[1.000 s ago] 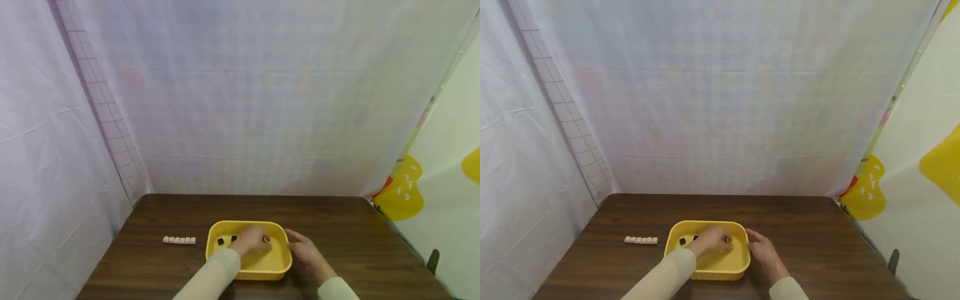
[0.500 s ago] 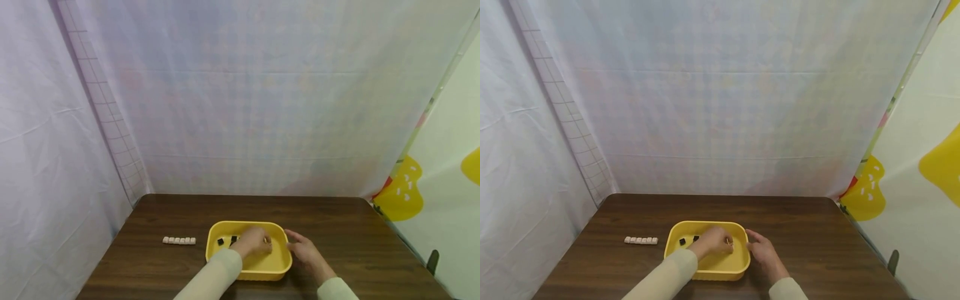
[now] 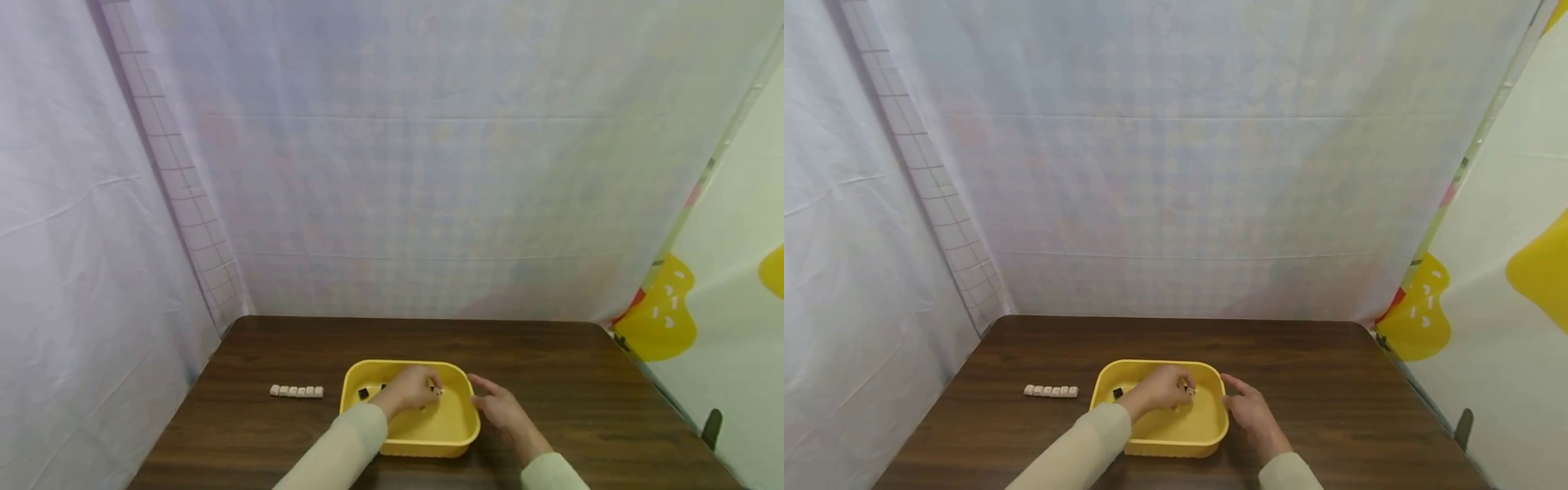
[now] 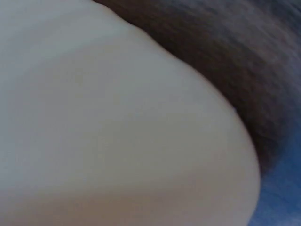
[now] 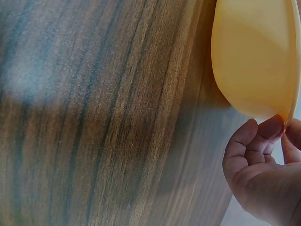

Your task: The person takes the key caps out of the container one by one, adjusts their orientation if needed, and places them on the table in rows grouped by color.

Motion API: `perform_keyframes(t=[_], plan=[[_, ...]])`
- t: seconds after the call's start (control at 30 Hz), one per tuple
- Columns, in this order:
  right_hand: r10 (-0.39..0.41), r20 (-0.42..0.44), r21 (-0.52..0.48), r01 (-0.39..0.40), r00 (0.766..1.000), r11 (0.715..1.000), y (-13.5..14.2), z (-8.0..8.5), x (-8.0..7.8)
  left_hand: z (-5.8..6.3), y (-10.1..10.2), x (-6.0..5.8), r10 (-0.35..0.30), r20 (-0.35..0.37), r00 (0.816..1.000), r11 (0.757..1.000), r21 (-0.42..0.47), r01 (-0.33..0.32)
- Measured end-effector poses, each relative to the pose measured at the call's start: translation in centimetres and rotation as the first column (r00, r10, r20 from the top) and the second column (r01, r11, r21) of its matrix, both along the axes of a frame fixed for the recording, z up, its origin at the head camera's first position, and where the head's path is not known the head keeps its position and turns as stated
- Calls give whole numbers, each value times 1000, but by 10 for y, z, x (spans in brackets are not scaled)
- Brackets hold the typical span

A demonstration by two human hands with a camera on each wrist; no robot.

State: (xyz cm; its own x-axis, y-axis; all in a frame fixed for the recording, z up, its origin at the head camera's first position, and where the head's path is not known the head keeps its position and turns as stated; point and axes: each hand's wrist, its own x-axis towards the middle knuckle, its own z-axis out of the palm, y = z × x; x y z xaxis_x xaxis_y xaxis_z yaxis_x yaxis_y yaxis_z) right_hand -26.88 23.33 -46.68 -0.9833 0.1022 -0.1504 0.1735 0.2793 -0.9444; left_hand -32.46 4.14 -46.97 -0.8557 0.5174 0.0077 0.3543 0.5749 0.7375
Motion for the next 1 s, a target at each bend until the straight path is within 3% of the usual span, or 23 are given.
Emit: perform_keyframes(t=[0.23,0.53,0.77,1.0], plan=[[-7,10,-12,7,1000,1000,1,0,1,3,-6,1,29,43,999,998,52,-31],[-9,17,-43,10,1000,999,0,1,1,9,-14,3,26,-5,1000,998,61,-26],[-2,50,-69,5,999,998,0,2,1,14,-25,4,6,24,1000,995,101,-8],[1,66,-68,4,998,998,0,1,1,17,-44,3,40,-47,998,995,97,-35]])
